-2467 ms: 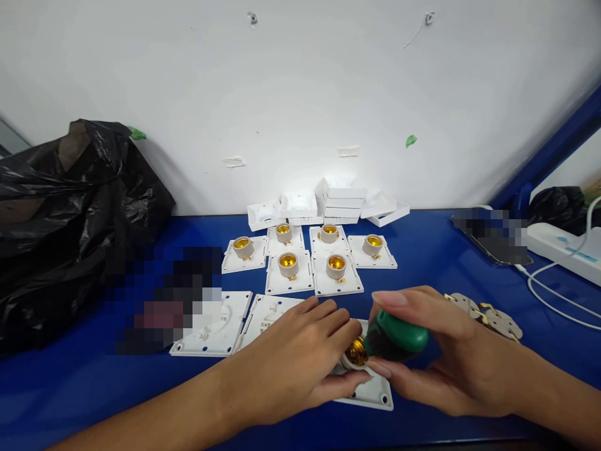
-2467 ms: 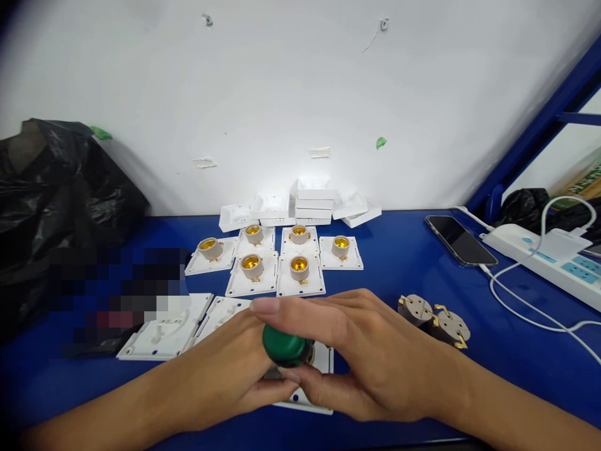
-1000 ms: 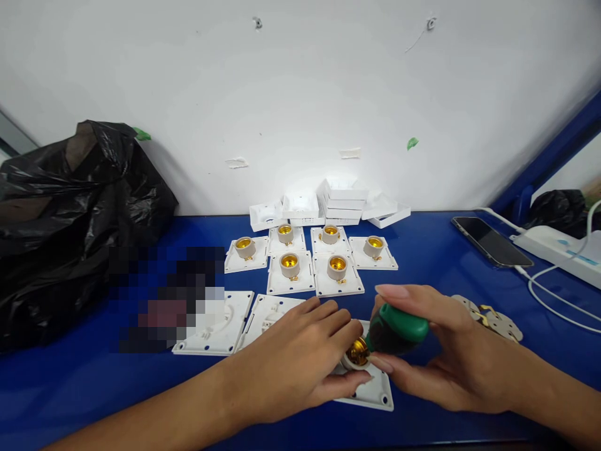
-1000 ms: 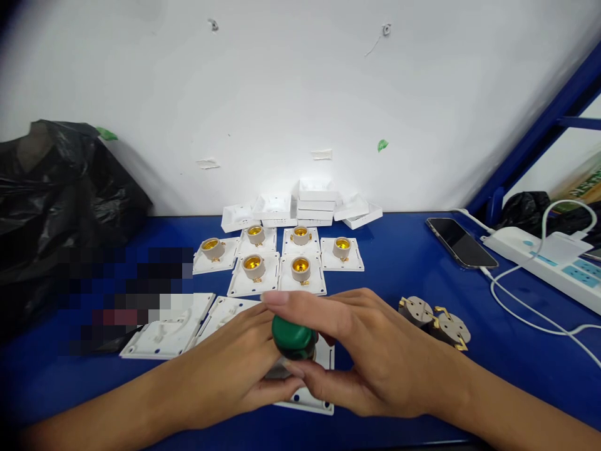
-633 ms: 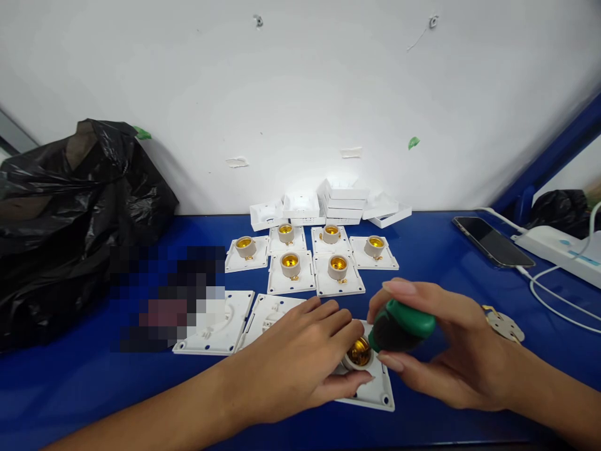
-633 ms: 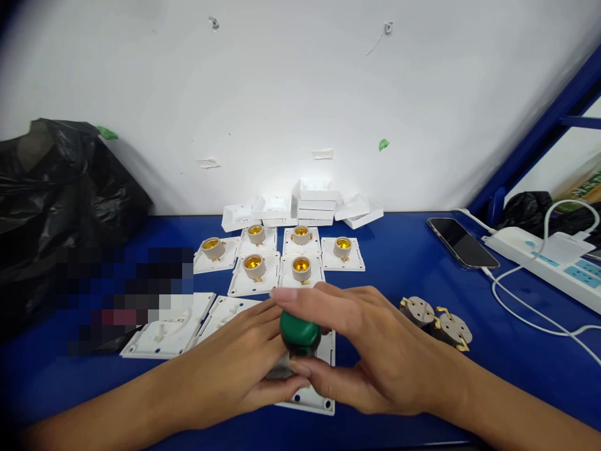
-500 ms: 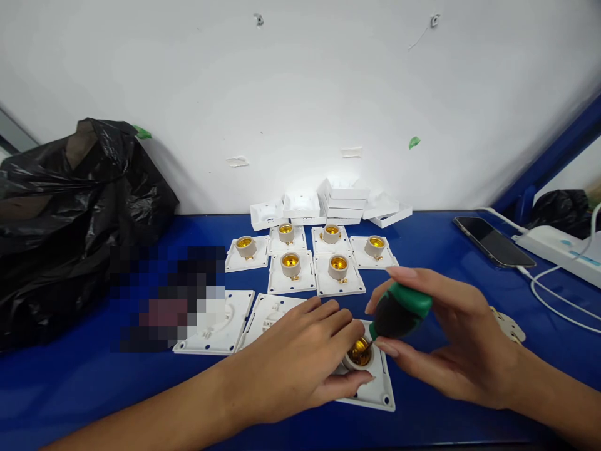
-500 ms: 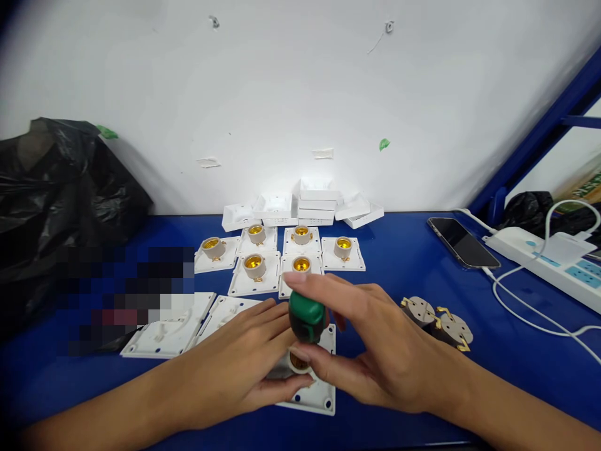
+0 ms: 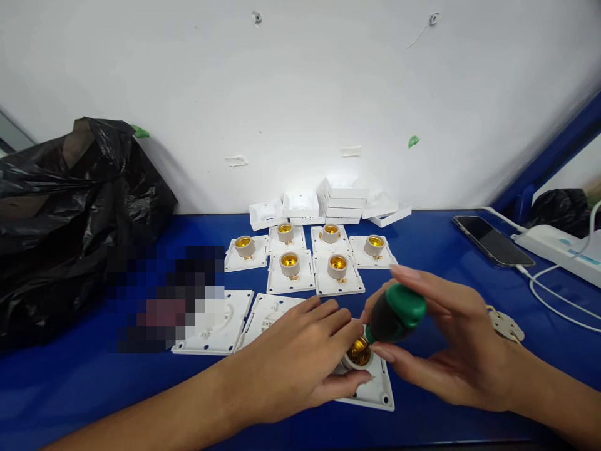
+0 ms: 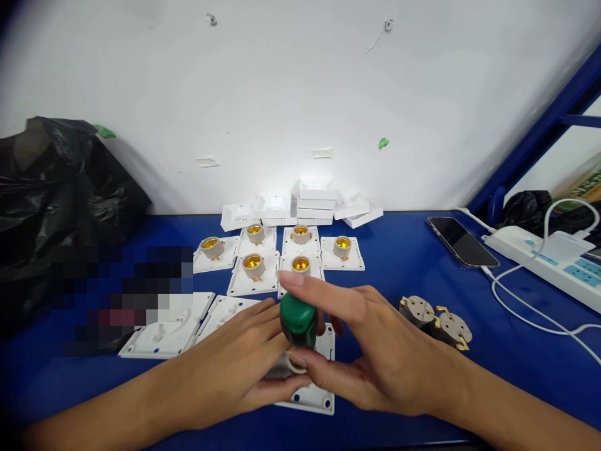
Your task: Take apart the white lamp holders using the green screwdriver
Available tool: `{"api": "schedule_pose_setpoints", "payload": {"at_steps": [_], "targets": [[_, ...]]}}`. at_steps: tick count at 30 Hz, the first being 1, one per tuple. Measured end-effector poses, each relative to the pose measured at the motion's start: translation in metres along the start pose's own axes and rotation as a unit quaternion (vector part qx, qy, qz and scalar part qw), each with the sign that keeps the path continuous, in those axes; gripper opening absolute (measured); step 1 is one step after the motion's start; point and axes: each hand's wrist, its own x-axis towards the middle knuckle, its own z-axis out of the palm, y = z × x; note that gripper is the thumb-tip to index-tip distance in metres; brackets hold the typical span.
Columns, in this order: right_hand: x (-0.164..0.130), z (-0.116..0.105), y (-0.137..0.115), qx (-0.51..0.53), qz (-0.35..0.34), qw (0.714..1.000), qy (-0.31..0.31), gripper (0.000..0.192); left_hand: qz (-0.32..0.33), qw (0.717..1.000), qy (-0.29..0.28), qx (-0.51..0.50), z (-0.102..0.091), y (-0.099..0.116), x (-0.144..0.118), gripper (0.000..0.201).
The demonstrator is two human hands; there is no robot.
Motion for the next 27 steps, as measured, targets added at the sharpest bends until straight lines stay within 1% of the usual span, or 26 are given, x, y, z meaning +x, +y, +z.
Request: {"api": "schedule_pose_setpoints", "payload": {"at_steps": [3,7,9,13,19,21,24,27], "targets": [[0.0061,-0.001,-0.0006,0.026,-0.021,0.999,-0.015,0.089,0.004,1.0,-0.005,-0.003,0.0001,-0.0005,0.0002,0.026],[0.0094,-0.0029,-0.0024,0.03,-0.016,0.999,-0.031,0.086,0.002,1.0,-0.002,0.002,0.0002,-0.0007,0.0001,0.026],[0.0077,-0.0027,-0.0022,0.03,-0.013,0.999,-0.028,0.087,0.002,1.0,-0.001,0.004,0.0005,-0.0009,0.0,0.026],[0.0056,-0.0016,-0.0009,0.038,-0.007,0.999,-0.004,0.085,0.004,1.0,-0.006,0.007,0.0007,-0.0011,0.0003,0.025],[0.0075,-0.0024,-0.0033,0.003,-0.026,0.999,-0.029,0.083,-0.016,1.0,-0.013,-0.007,-0.0019,0.0025,0.0006,0.027],[0.0077,-0.0024,-0.003,0.003,-0.029,0.999,-0.024,0.083,-0.015,1.0,-0.014,-0.004,-0.0019,0.0026,0.0003,0.028],[0.0087,-0.0024,-0.0018,0.014,-0.036,0.999,-0.005,0.082,-0.014,1.0,-0.014,0.001,-0.0013,0.0019,-0.0002,0.024],[0.0096,-0.0024,-0.0019,0.007,-0.03,0.999,-0.008,0.083,-0.013,1.0,-0.015,-0.002,-0.0013,0.0014,-0.0002,0.025]]}}
